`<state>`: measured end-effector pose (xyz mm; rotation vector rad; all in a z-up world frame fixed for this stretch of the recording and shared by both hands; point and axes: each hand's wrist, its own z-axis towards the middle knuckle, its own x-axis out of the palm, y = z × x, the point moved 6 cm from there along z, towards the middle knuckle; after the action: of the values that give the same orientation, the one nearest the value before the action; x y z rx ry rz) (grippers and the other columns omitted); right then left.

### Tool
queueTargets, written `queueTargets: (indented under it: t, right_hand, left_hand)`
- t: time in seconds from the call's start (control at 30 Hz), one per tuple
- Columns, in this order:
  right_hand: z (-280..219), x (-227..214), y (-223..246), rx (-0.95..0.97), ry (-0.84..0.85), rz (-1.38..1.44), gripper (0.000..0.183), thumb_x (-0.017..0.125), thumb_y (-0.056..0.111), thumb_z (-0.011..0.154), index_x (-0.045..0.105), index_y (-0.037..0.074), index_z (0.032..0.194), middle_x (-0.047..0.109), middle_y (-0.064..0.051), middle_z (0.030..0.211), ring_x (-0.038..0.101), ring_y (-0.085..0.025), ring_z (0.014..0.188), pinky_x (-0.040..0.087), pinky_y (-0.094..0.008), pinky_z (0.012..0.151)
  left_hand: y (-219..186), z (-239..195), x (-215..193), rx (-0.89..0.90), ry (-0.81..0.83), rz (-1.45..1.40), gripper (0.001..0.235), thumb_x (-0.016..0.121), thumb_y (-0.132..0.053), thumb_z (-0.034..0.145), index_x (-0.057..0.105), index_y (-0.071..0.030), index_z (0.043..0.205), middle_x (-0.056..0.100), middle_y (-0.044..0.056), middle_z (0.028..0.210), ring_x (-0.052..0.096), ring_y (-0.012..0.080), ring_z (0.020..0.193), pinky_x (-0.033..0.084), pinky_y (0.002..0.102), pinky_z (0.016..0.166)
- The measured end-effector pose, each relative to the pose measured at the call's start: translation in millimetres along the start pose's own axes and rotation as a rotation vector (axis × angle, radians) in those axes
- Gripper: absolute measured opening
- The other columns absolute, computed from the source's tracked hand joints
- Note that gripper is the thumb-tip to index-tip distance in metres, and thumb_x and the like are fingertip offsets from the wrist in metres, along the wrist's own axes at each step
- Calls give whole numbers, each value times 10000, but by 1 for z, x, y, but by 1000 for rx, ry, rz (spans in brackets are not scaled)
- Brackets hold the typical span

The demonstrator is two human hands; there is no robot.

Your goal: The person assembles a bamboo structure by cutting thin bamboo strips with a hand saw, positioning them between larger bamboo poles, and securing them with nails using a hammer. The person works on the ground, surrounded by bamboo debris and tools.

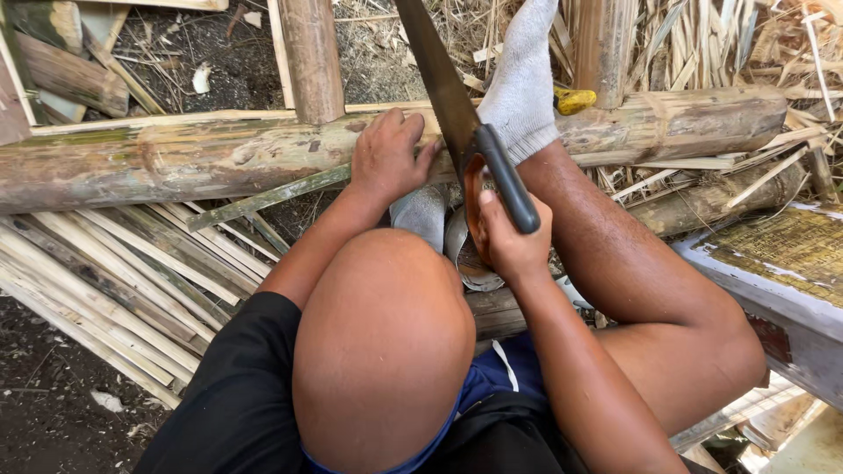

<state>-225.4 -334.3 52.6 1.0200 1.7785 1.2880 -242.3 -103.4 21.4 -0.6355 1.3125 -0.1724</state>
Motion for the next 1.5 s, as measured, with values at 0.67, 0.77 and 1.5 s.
queueTargets:
  t: [0.67,0.77,1.5]
  right_hand:
    - [-200,-107,29,144,-38,-557,74,719,64,880,726,-9,888,660,-90,733,650,-140,604,517,-283,613]
    - [-218,-106,53,155,24,-463,219,690,61,869,735,-25,1066,721,-77,803,731,-126,721,535,-256,708]
    - [-234,-130,27,233,-70,-498,272,718,137,881,730,-12,1109,733,-82,805,714,-148,719,560,-294,702]
  left_hand:
    - [9,7,10,-138,182,-63,398,702,-434,961,563,-89,820,552,116,841,590,321,824,472,491,718]
    - [8,8,7,-138,81,-35,402,727,-423,940,560,-87,796,561,118,811,602,337,822,467,515,724]
    - [18,-6,14,76,101,-19,382,843,-295,878,547,-66,956,531,136,935,575,296,899,489,465,796]
